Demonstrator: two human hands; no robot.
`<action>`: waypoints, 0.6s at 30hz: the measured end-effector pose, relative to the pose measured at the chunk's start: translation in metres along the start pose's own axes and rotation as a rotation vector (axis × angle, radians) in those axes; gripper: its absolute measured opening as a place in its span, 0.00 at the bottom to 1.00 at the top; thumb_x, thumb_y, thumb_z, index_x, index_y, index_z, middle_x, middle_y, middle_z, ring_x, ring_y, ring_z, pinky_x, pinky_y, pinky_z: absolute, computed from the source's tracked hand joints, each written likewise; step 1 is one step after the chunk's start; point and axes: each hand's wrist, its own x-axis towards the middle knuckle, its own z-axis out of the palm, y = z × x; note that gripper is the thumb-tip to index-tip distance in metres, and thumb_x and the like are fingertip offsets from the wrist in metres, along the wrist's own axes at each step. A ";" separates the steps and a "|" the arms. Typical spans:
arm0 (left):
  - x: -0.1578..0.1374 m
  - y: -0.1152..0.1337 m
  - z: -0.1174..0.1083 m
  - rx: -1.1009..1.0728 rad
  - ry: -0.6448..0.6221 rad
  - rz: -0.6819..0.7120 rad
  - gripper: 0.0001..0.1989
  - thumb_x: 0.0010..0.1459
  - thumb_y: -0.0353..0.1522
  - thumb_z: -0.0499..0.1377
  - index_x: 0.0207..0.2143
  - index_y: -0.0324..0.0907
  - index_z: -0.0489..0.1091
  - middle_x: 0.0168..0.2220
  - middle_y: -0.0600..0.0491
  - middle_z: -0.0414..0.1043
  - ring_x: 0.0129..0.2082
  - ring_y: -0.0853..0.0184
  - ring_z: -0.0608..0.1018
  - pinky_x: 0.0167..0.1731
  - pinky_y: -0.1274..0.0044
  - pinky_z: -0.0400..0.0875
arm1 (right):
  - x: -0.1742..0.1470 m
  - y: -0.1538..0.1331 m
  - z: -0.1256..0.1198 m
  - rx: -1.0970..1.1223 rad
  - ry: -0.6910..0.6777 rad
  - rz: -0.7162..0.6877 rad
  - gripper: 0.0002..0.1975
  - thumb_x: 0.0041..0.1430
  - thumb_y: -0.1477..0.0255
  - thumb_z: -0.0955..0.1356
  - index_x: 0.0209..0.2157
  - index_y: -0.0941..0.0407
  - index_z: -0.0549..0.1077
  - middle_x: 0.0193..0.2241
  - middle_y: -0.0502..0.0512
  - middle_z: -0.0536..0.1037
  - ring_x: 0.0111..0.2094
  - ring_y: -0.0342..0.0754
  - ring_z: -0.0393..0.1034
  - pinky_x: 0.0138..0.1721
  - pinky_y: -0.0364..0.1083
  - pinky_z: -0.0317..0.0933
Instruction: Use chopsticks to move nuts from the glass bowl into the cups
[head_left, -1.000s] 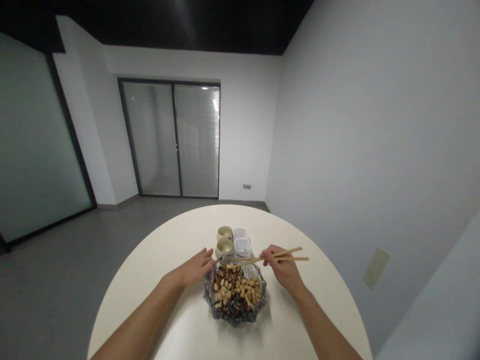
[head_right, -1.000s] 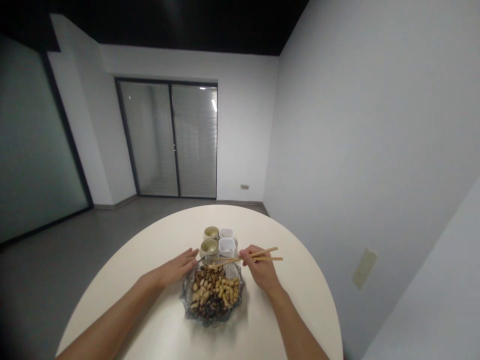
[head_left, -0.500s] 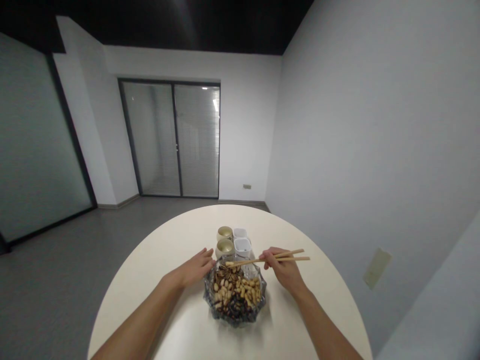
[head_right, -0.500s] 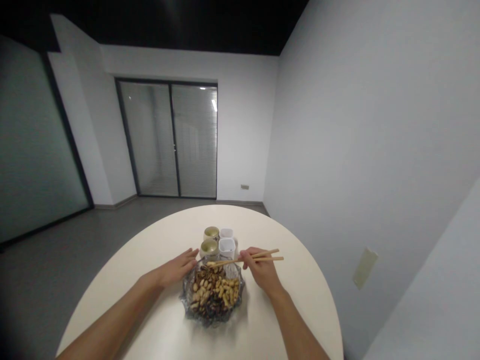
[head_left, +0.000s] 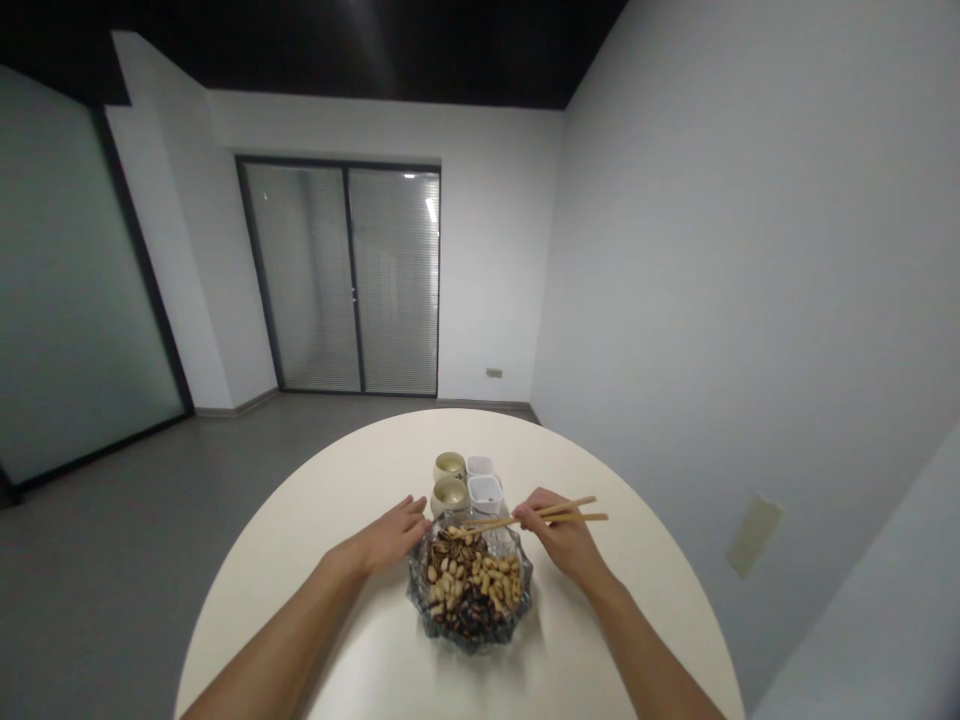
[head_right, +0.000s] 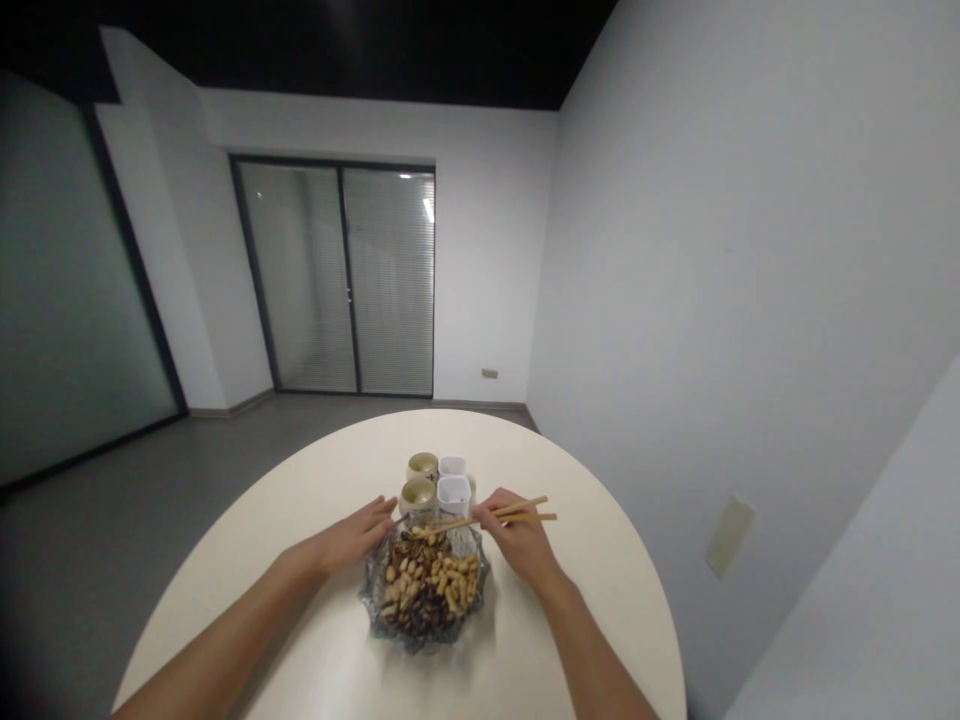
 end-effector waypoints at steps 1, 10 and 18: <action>0.000 0.000 0.000 -0.010 -0.008 -0.010 0.37 0.69 0.50 0.33 0.54 0.38 0.72 0.64 0.45 0.59 0.68 0.58 0.53 0.66 0.68 0.44 | 0.000 0.000 0.000 -0.004 0.002 -0.014 0.15 0.61 0.63 0.69 0.23 0.55 0.76 0.23 0.52 0.75 0.26 0.47 0.69 0.29 0.44 0.62; 0.002 -0.001 0.001 -0.003 -0.064 -0.027 0.38 0.68 0.50 0.31 0.53 0.36 0.72 0.64 0.44 0.60 0.69 0.59 0.52 0.67 0.70 0.40 | 0.001 0.000 0.001 0.093 0.027 0.038 0.14 0.57 0.61 0.72 0.23 0.56 0.76 0.23 0.52 0.75 0.26 0.47 0.67 0.28 0.44 0.62; 0.000 0.002 0.000 -0.019 -0.040 -0.027 0.37 0.68 0.50 0.32 0.53 0.39 0.72 0.63 0.47 0.63 0.68 0.58 0.53 0.67 0.68 0.42 | 0.000 0.000 0.004 0.159 0.052 0.059 0.12 0.57 0.61 0.72 0.27 0.56 0.78 0.24 0.53 0.76 0.27 0.47 0.69 0.29 0.44 0.64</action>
